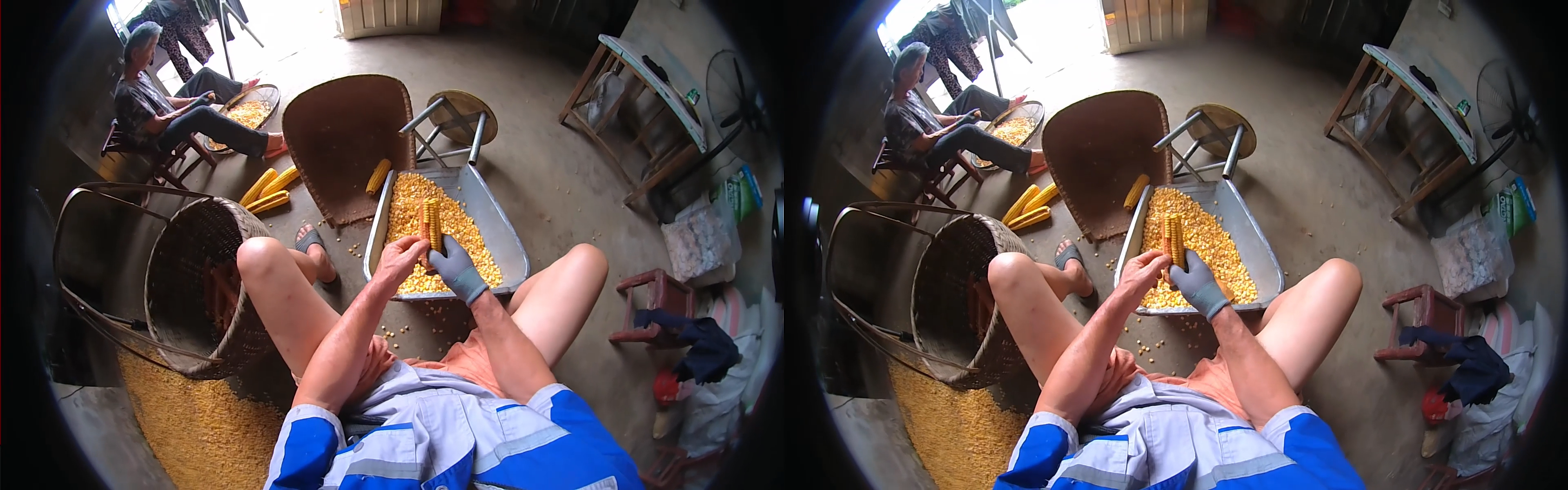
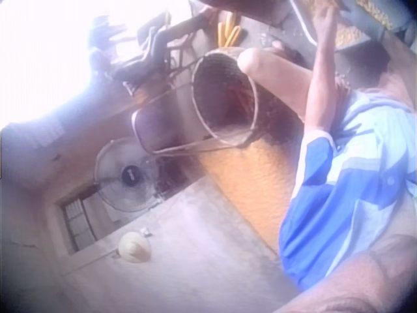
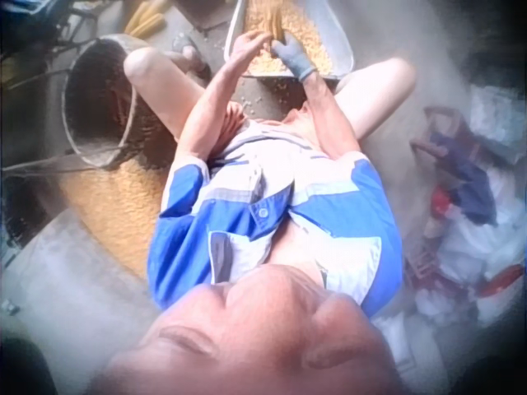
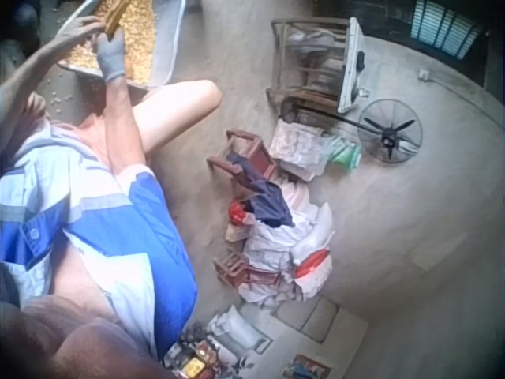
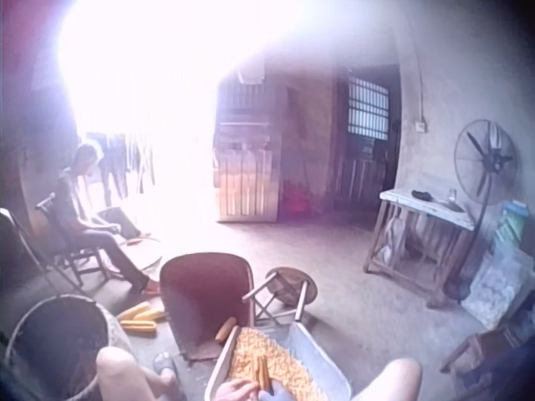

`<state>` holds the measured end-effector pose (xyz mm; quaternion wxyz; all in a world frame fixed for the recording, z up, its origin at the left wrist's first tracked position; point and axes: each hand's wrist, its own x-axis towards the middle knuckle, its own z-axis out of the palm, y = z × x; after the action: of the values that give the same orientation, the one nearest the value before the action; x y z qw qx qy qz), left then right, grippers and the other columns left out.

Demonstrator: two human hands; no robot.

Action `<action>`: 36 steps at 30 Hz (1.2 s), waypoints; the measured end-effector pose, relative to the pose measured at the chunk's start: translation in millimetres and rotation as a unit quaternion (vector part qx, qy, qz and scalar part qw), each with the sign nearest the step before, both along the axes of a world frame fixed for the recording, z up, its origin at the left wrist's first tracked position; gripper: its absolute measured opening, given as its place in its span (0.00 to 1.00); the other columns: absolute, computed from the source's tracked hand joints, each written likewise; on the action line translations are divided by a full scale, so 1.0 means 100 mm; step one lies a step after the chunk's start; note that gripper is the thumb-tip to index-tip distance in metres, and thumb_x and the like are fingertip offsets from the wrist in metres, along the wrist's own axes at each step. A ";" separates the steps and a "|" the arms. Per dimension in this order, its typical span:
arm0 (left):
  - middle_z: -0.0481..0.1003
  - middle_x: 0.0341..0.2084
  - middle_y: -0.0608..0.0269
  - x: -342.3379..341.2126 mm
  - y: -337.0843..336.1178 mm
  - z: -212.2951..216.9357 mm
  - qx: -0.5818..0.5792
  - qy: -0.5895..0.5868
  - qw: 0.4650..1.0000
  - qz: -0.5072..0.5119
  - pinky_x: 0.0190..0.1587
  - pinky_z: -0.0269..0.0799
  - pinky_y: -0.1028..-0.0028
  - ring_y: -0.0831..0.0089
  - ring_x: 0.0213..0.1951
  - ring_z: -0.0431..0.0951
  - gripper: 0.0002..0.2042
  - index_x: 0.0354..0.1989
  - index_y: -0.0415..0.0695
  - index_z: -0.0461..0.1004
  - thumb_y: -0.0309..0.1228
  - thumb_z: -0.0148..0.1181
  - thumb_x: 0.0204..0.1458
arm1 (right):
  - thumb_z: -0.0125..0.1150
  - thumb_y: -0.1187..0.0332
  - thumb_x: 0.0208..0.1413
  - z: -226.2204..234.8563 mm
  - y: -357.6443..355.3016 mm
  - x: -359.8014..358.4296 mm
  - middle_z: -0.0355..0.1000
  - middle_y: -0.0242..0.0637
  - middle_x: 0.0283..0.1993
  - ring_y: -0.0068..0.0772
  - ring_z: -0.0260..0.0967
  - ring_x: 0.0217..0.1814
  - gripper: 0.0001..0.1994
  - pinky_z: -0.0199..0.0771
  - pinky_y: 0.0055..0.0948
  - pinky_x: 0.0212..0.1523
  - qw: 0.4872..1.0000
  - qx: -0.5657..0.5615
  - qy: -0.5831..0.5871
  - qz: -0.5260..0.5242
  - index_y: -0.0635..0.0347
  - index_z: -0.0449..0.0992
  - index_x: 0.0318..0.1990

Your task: Manually shelling kernels of corn from the cob into a metal tray.

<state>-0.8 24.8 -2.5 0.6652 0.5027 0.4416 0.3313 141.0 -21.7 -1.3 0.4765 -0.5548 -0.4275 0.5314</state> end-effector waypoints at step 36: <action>0.65 0.15 0.72 0.04 0.06 -0.31 0.102 0.005 0.985 0.140 0.23 0.60 0.76 0.83 0.21 0.61 0.20 0.22 0.38 0.69 0.41 0.45 0.61 | 0.62 0.55 0.48 0.13 -0.30 -0.25 0.74 0.49 0.34 0.40 0.73 0.36 0.23 0.72 0.37 0.40 0.982 -0.189 -0.007 0.023 0.68 0.67 0.40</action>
<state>2.9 30.8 -33.3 0.5553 0.5030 0.4747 0.4618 115.7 -52.0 12.2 0.3476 -0.6289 -0.3351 0.6094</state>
